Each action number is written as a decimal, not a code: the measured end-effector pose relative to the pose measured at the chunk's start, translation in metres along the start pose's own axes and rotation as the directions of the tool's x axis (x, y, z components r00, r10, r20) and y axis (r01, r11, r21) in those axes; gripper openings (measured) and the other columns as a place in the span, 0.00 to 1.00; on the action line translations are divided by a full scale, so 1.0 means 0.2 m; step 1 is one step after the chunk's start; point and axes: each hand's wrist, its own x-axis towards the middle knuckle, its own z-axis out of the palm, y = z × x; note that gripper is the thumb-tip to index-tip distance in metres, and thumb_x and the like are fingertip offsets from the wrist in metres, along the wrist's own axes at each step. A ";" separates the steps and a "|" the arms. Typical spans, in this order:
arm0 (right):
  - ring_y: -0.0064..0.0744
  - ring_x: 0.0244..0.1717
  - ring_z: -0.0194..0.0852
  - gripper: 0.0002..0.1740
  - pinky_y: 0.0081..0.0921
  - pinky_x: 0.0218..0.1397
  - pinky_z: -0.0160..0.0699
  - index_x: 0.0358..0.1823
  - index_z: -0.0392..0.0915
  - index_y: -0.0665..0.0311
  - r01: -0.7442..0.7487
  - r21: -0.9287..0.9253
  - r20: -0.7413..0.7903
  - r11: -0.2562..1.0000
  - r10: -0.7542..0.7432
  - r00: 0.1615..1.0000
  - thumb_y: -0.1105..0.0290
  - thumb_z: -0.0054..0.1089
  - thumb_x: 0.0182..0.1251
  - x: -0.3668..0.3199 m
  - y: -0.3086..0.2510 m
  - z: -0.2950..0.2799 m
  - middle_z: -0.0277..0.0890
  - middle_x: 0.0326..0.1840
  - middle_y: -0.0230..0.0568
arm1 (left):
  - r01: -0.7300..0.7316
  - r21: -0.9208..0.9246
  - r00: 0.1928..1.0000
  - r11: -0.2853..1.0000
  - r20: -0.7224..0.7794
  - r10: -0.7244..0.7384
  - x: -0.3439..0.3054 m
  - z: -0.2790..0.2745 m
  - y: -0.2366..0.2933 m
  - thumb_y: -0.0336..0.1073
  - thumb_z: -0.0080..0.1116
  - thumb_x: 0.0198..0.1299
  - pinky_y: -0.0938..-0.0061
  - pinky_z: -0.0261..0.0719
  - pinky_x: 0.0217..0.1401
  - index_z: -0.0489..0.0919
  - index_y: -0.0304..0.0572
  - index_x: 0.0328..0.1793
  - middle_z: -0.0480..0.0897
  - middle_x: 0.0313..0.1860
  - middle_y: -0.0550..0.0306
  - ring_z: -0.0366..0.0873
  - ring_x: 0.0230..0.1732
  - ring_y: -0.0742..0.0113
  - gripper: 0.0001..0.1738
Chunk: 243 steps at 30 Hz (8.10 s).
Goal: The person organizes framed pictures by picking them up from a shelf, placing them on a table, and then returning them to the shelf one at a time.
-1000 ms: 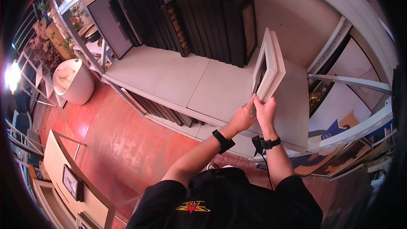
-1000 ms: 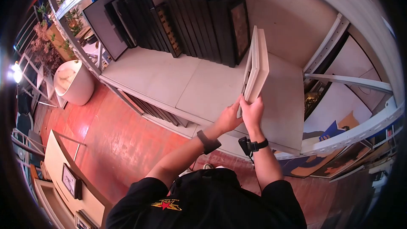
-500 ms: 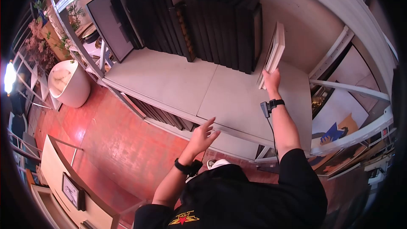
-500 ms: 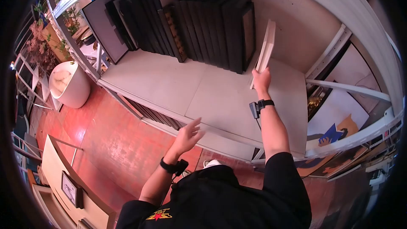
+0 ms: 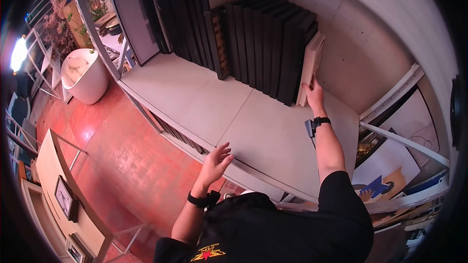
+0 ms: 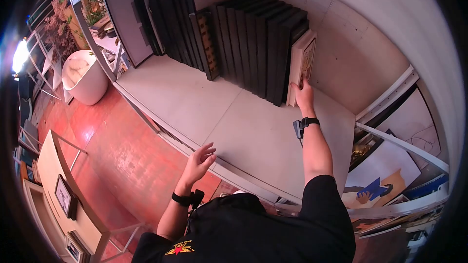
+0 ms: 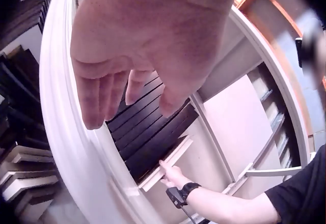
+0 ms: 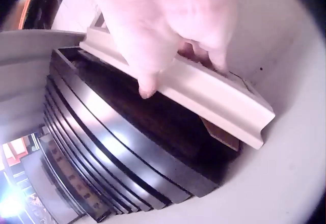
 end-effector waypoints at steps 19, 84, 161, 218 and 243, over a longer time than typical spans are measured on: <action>0.57 0.59 0.73 0.45 0.39 0.63 0.71 0.70 0.56 0.75 -0.127 -0.169 0.068 0.977 0.140 0.988 0.56 0.64 0.57 -0.19 -0.10 -0.04 0.73 0.56 0.67 | 0.028 -0.027 0.979 0.999 -0.201 -0.033 -0.25 -0.07 -0.04 0.35 0.58 0.65 0.69 0.79 0.57 0.68 0.32 0.68 0.80 0.54 0.38 0.80 0.56 0.59 0.27; 0.45 0.45 0.83 0.24 0.36 0.50 0.80 0.55 0.76 0.70 0.186 0.753 0.620 0.631 -0.585 -0.523 0.60 0.61 0.63 -3.19 -3.93 2.54 0.82 0.44 0.56 | -0.341 -0.389 -0.620 0.856 -0.591 -0.516 -3.41 -1.50 -0.39 0.43 0.53 0.69 0.66 0.79 0.55 0.59 0.31 0.73 0.76 0.58 0.37 0.79 0.53 0.55 0.33; 0.39 0.48 0.75 0.20 0.40 0.50 0.80 0.51 0.72 0.71 -0.680 -0.099 0.947 0.726 -0.140 -0.288 0.65 0.62 0.65 -4.60 -4.94 3.10 0.74 0.48 0.45 | -0.203 -0.390 -0.520 0.898 -0.734 -0.436 -4.35 -2.58 -1.00 0.37 0.57 0.65 0.77 0.76 0.45 0.63 0.22 0.70 0.83 0.41 0.54 0.79 0.39 0.74 0.32; 0.21 0.30 0.73 0.26 0.19 0.33 0.76 0.58 0.64 0.69 -0.465 -0.137 0.634 0.874 -0.284 -0.720 0.71 0.62 0.61 -4.46 -4.59 2.46 0.73 0.35 0.32 | -0.407 -0.191 -0.345 0.893 -0.873 -0.344 -4.28 -2.58 -0.80 0.35 0.53 0.68 0.70 0.57 0.73 0.47 0.26 0.77 0.62 0.72 0.43 0.58 0.73 0.61 0.39; 0.19 0.34 0.71 0.24 0.17 0.37 0.75 0.56 0.67 0.67 -0.512 -0.058 0.837 0.857 -0.238 -0.493 0.71 0.61 0.59 -3.99 -4.11 2.23 0.70 0.38 0.29 | -0.522 -0.145 -0.698 0.840 -0.493 -0.519 -4.49 -2.57 -1.22 0.42 0.52 0.70 0.72 0.75 0.46 0.71 0.30 0.47 0.78 0.44 0.52 0.75 0.44 0.67 0.17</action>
